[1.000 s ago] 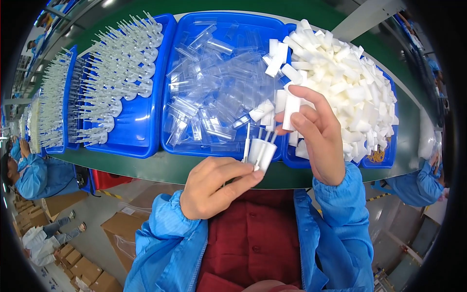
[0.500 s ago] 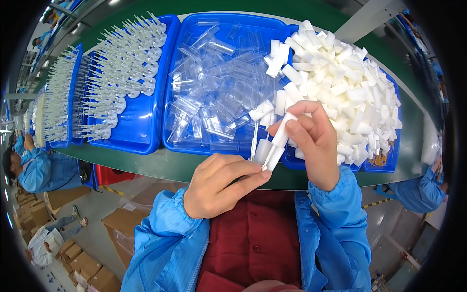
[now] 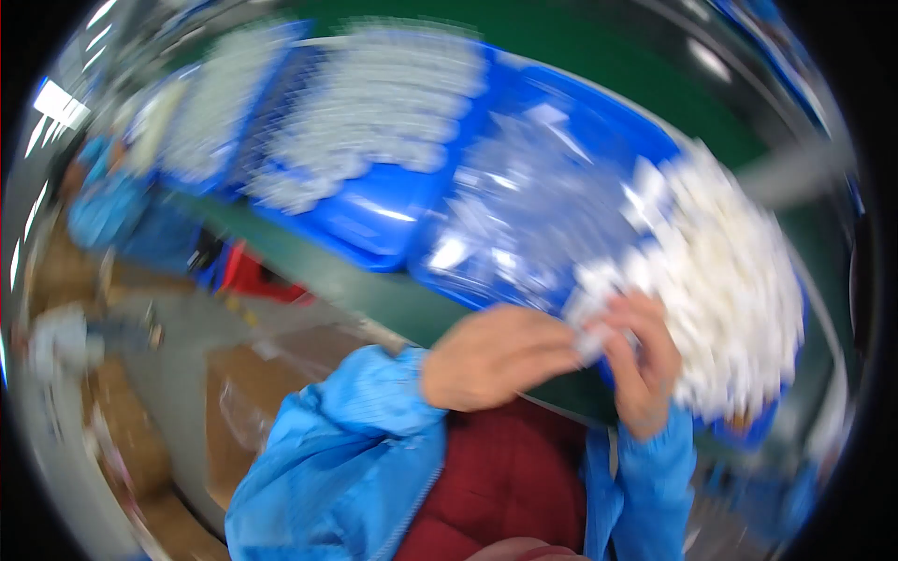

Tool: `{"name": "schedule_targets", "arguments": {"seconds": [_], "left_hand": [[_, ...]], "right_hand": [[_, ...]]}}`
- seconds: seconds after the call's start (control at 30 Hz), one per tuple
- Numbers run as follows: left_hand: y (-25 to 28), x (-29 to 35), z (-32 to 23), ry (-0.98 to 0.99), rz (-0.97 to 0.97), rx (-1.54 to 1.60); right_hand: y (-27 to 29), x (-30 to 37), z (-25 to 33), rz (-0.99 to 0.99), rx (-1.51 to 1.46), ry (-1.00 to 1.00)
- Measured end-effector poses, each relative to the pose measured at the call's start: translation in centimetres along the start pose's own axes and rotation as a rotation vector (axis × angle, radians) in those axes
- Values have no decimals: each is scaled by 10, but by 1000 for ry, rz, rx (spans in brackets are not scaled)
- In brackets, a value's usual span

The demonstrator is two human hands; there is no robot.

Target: The person secures a bundle of white components with a rubber band, adjusts the parts using tweezers, and sets the bundle aside. The person then inserts white pieces into clear plastic sleeves and groups them into new bundles using rubber bands.

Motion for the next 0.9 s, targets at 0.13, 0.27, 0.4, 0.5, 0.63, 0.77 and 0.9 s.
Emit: {"name": "schedule_targets", "arguments": {"seconds": [0.13, 0.27, 0.4, 0.5, 0.63, 0.77, 0.9], "left_hand": [[-28, -13, -1, -143, -78, 98], [-19, -6, -10, -127, -142, 19], [-17, -2, -17, -109, -218, 16], [-19, 0, -20, -120, -219, 2], [-17, -3, -26, -133, -188, 6], [-19, -2, -27, -126, -159, -4], [-21, -2, -28, -105, -135, -3]], "right_hand": [[17, 44, -10, -213, 7, -176], [8, 37, 0, -203, -162, -11], [6, 34, -1, -171, -228, -9], [7, 31, 0, -167, -193, -30], [10, 30, 0, -123, -203, -48], [12, 33, -6, -116, -201, -61], [12, 34, -7, -118, -236, -64]]}}
Point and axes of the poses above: each hand's wrist, its own x-axis away from the middle knuckle, its own y-axis out of the back of the hand, z = x × y, the point moved 3 cm from there along -x, towards the middle knuckle, and after that the axes turned 5 degrees about x, right-handed, at the moved point
